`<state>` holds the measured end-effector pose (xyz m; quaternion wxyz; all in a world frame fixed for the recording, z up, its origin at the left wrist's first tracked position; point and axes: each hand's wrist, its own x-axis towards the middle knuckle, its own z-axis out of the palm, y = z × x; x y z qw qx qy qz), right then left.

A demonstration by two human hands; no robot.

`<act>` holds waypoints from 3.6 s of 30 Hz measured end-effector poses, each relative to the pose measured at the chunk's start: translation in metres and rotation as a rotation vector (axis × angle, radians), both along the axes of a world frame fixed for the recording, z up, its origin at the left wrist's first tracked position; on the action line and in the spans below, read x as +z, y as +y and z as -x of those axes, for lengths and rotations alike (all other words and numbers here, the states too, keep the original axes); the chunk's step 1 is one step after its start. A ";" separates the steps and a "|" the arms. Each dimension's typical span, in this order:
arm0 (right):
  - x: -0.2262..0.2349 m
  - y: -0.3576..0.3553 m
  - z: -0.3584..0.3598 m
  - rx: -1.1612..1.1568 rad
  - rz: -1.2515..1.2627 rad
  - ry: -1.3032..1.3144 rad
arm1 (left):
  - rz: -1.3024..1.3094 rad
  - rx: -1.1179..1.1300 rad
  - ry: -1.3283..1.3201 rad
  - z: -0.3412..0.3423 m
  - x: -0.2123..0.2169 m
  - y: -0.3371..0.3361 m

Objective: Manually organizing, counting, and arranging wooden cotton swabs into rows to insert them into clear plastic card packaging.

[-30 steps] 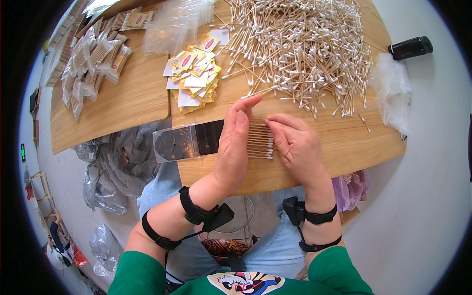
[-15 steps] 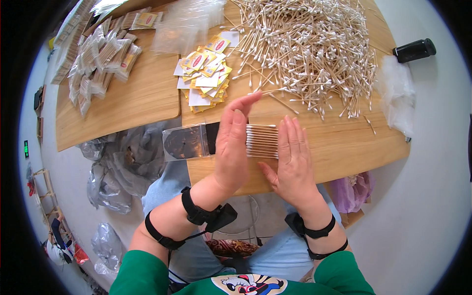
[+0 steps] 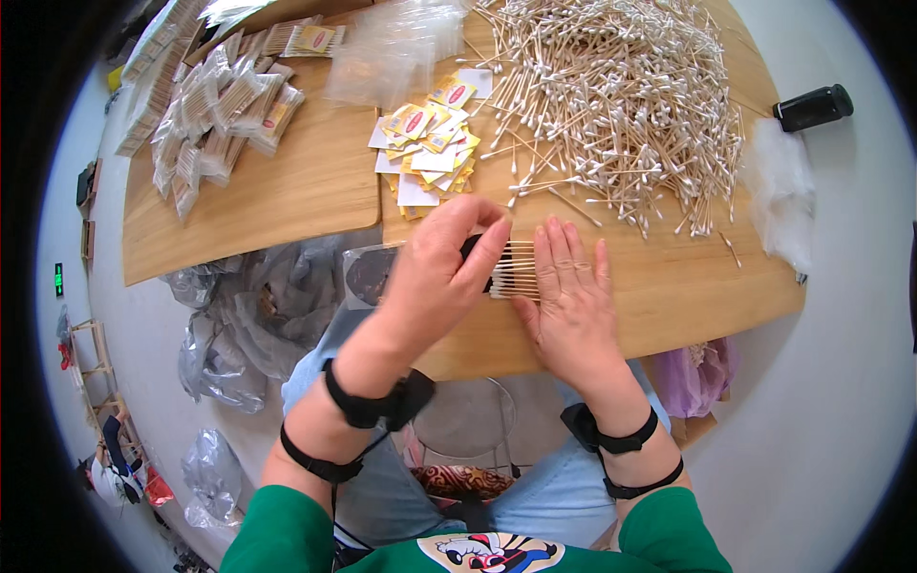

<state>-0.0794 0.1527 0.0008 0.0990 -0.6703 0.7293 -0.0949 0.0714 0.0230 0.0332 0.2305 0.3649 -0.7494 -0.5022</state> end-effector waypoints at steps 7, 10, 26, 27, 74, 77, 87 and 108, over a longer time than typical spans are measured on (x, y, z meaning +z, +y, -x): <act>0.002 -0.015 -0.014 0.065 0.042 0.007 | 0.278 -0.012 -0.741 -0.043 0.013 -0.002; 0.003 -0.022 -0.020 0.089 0.031 -0.001 | 0.255 0.019 -0.671 -0.042 0.003 0.003; 0.000 -0.034 -0.035 0.119 0.029 -0.002 | 0.640 -0.293 -0.656 -0.068 0.008 0.023; 0.000 -0.034 -0.035 0.120 0.039 -0.006 | 0.638 -0.294 -0.657 -0.067 0.006 0.025; 0.001 -0.046 -0.069 0.143 0.023 -0.136 | 0.155 0.104 -0.365 -0.097 -0.006 -0.039; 0.004 -0.039 -0.050 0.123 0.020 -0.150 | 0.265 0.068 -0.378 -0.095 0.000 -0.039; 0.000 -0.034 -0.063 0.117 -0.085 0.018 | 0.421 -0.238 -0.398 -0.081 0.008 -0.021; 0.015 -0.075 -0.036 -0.048 0.425 -0.323 | 0.548 0.090 -0.091 -0.056 -0.022 -0.050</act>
